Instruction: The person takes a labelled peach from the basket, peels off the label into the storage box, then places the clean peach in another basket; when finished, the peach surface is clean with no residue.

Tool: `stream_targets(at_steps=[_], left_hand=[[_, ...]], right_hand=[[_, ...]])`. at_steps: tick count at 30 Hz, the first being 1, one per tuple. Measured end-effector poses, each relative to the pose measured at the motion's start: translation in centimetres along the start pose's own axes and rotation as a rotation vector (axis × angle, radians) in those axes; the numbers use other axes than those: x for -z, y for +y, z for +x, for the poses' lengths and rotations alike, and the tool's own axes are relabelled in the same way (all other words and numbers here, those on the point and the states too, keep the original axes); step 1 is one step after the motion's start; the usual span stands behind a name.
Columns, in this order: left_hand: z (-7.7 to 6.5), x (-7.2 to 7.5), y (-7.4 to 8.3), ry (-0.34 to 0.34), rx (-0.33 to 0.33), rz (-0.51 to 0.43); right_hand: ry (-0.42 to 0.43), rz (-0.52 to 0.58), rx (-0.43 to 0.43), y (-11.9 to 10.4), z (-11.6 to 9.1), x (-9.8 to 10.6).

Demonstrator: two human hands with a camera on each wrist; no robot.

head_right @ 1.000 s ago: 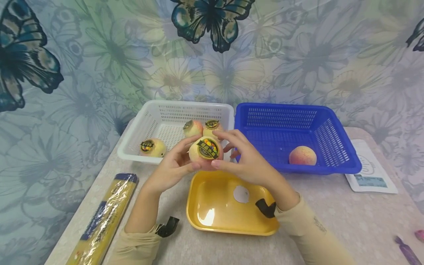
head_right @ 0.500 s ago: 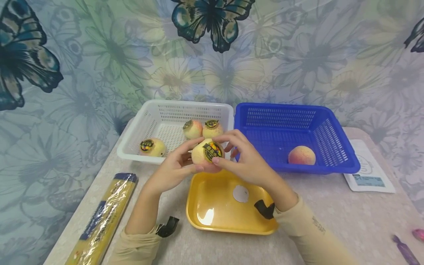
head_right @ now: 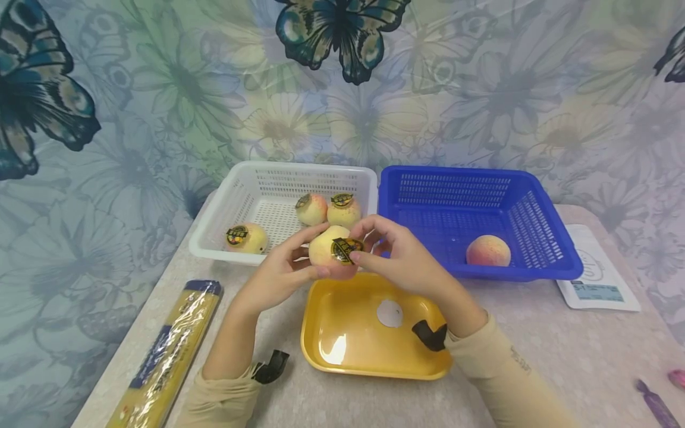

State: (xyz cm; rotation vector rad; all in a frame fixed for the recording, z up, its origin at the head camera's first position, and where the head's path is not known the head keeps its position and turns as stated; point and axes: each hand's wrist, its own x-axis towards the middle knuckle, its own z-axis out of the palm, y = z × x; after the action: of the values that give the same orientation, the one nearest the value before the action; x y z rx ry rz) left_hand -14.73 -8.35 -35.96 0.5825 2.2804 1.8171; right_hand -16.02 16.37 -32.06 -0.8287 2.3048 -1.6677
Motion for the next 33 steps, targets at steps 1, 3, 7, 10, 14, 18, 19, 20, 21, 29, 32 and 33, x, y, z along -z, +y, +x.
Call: stream_targets(at_steps=[1,3,7,10,14,18,19,20,21,29,32,33], left_hand=[[0.0,0.0,0.0,0.000,0.001,-0.001],[0.0,0.0,0.0,0.000,0.000,0.000],[0.1,0.0,-0.1,0.011,0.015,0.002],[0.0,0.1,-0.3,0.037,0.028,0.004],[0.0,0.3,-0.4,0.064,0.032,0.020],[0.1,0.4,-0.6,0.063,0.028,0.014],[0.1,0.4,-0.6,0.063,0.028,0.013],[0.1,0.4,-0.6,0.062,0.028,0.011],[0.2,0.5,-0.6,0.062,0.028,0.011],[0.2,0.6,-0.6,0.076,0.036,0.014],[0.3,0.6,-0.7,0.079,0.036,0.014],[0.3,0.6,-0.7,0.082,0.034,0.013]], right_hand=[[0.006,-0.004,0.000,0.0,0.0,0.0],[0.021,-0.022,0.007,0.1,-0.1,0.1],[0.048,-0.070,0.020,0.3,-0.4,0.3],[0.057,-0.079,0.049,0.4,-0.6,0.5],[0.098,-0.104,0.071,0.5,-0.9,0.7],[0.093,-0.108,0.004,0.5,-1.3,0.9],[0.080,-0.101,-0.018,0.5,-1.5,1.0],[0.066,-0.094,-0.039,0.4,-1.6,1.1],[0.053,-0.088,-0.060,0.5,-1.7,1.2],[0.020,-0.122,-0.084,0.6,-2.7,1.9],[0.063,-0.130,-0.084,0.5,-3.1,1.8],[0.080,-0.138,-0.086,0.5,-3.2,1.9]])
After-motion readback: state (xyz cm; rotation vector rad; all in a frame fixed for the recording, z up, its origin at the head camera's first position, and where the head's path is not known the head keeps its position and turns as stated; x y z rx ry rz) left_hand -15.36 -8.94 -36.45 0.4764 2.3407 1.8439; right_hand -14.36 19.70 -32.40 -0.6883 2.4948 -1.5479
